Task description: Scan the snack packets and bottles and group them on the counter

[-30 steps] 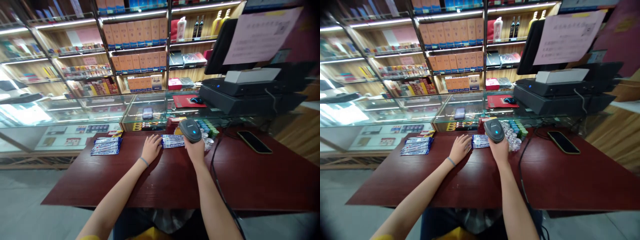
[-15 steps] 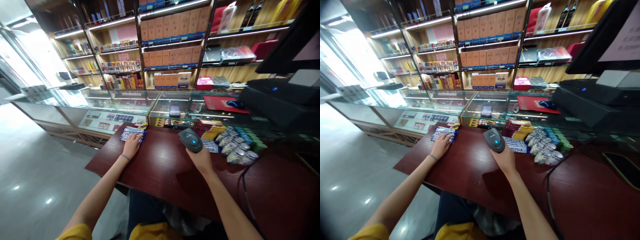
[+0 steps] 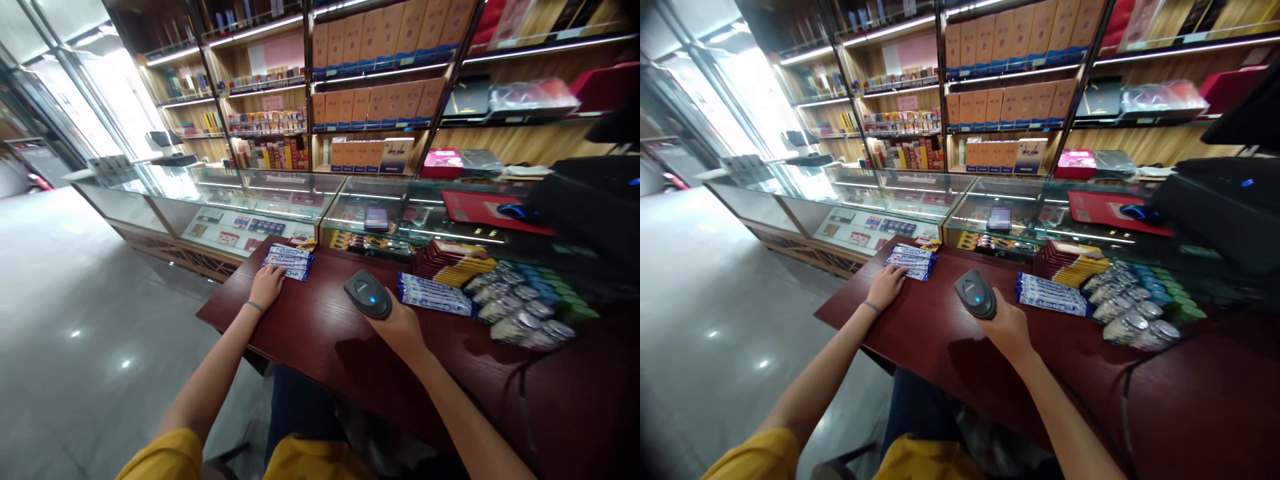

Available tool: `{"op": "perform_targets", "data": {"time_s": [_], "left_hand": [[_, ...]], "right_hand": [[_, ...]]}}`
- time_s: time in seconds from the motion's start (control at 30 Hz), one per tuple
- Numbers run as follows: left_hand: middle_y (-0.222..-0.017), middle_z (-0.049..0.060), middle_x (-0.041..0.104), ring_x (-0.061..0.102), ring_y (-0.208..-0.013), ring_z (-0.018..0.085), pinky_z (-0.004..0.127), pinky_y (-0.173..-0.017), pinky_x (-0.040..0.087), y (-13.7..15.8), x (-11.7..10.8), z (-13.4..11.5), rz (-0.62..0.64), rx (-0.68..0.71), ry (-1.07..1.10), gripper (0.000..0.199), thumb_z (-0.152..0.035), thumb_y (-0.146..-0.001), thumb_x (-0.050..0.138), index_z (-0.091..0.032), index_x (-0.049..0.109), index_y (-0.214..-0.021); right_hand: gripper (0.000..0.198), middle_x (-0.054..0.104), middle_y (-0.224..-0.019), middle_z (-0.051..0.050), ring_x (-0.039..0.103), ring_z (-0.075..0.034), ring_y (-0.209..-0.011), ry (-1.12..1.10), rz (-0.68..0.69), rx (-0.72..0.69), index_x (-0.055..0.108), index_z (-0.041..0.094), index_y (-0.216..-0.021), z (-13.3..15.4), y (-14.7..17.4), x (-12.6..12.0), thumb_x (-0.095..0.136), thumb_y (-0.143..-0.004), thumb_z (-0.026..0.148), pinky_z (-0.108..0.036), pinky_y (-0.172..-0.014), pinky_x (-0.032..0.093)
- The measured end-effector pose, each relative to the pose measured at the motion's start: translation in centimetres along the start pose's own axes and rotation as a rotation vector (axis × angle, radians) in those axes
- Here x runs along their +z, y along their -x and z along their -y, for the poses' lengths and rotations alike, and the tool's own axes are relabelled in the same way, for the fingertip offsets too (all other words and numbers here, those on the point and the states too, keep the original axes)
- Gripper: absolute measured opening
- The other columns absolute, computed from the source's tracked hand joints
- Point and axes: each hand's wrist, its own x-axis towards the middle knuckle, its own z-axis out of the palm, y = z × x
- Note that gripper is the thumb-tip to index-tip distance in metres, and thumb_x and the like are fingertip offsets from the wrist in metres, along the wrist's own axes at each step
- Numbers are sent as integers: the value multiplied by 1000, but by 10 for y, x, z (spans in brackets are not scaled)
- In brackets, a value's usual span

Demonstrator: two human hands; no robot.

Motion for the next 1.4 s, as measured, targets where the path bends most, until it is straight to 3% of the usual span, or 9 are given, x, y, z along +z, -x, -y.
{"op": "perform_targets", "data": {"time_s": [0.33, 0.57, 0.7, 0.8, 0.87, 1.0, 1.13, 1.3, 1.4], "left_hand": [[-108, 9, 67, 59, -105, 26, 42, -98, 43, 1, -15, -6, 49, 93, 63, 29, -40, -97, 55, -25, 72, -113], [-96, 8, 71, 65, -94, 21, 32, -88, 47, -1, -20, -22, 131, 203, 271, 28, -39, -99, 50, -22, 72, -97], [-85, 6, 71, 68, -81, 19, 29, -78, 48, -11, -24, -48, 84, -23, 456, 28, -40, -99, 49, -22, 68, -90], [-78, 5, 71, 67, -65, 16, 27, -68, 51, -31, -25, -78, 54, -326, 863, 34, -45, -100, 44, -20, 63, -87], [-79, 6, 72, 66, -58, 15, 26, -59, 52, -47, -23, -101, 196, -521, 1190, 34, -48, -97, 48, -17, 61, -89], [-86, 9, 72, 65, -60, 14, 27, -57, 57, -66, -13, -142, 314, -756, 1658, 29, -43, -97, 53, -14, 61, -97], [-95, 12, 72, 67, -66, 14, 27, -58, 59, -65, 1, -163, 346, -827, 1833, 28, -37, -98, 51, -12, 62, -103], [-100, 16, 72, 69, -69, 16, 29, -61, 61, -55, 10, -163, 392, -780, 1833, 28, -36, -97, 55, -10, 63, -105], [-101, 16, 73, 70, -70, 16, 30, -63, 61, -53, 12, -161, 378, -766, 1811, 28, -37, -95, 58, -11, 63, -105]], "right_hand": [[28, 75, -80, -3, 73, -26, -75, -115, 15, 41, 59, 25, -99, 6, 2, -7, 64, -76, 39, -30, -65, 49], [30, 76, -81, -4, 74, -29, -78, -79, -15, 35, 62, 24, -103, 6, 5, -10, 65, -77, 39, -32, -64, 50], [40, 77, -84, -5, 75, -30, -85, -97, -66, 50, 64, 24, -113, 5, 5, -13, 66, -76, 39, -33, -68, 53], [38, 77, -84, -6, 75, -30, -88, -114, -94, 44, 64, 23, -111, 3, 5, -16, 66, -76, 39, -34, -71, 55], [38, 77, -85, -7, 74, -30, -90, -123, -100, 49, 64, 23, -110, 2, 5, -19, 66, -76, 39, -34, -72, 55], [37, 77, -87, -5, 74, -29, -90, -81, -85, 81, 62, 25, -111, 0, 4, -29, 66, -77, 40, -33, -70, 54], [36, 76, -84, -2, 75, -29, -80, 49, -11, 101, 60, 28, -110, -3, 1, -41, 67, -78, 42, -30, -61, 49], [44, 76, -80, 0, 74, -27, -72, 129, 62, 69, 55, 28, -119, -8, -2, -44, 66, -80, 44, -29, -55, 44], [33, 74, -74, -1, 73, -28, -67, 190, 85, 25, 58, 27, -105, -12, -2, -40, 65, -80, 46, -30, -53, 40]]}}
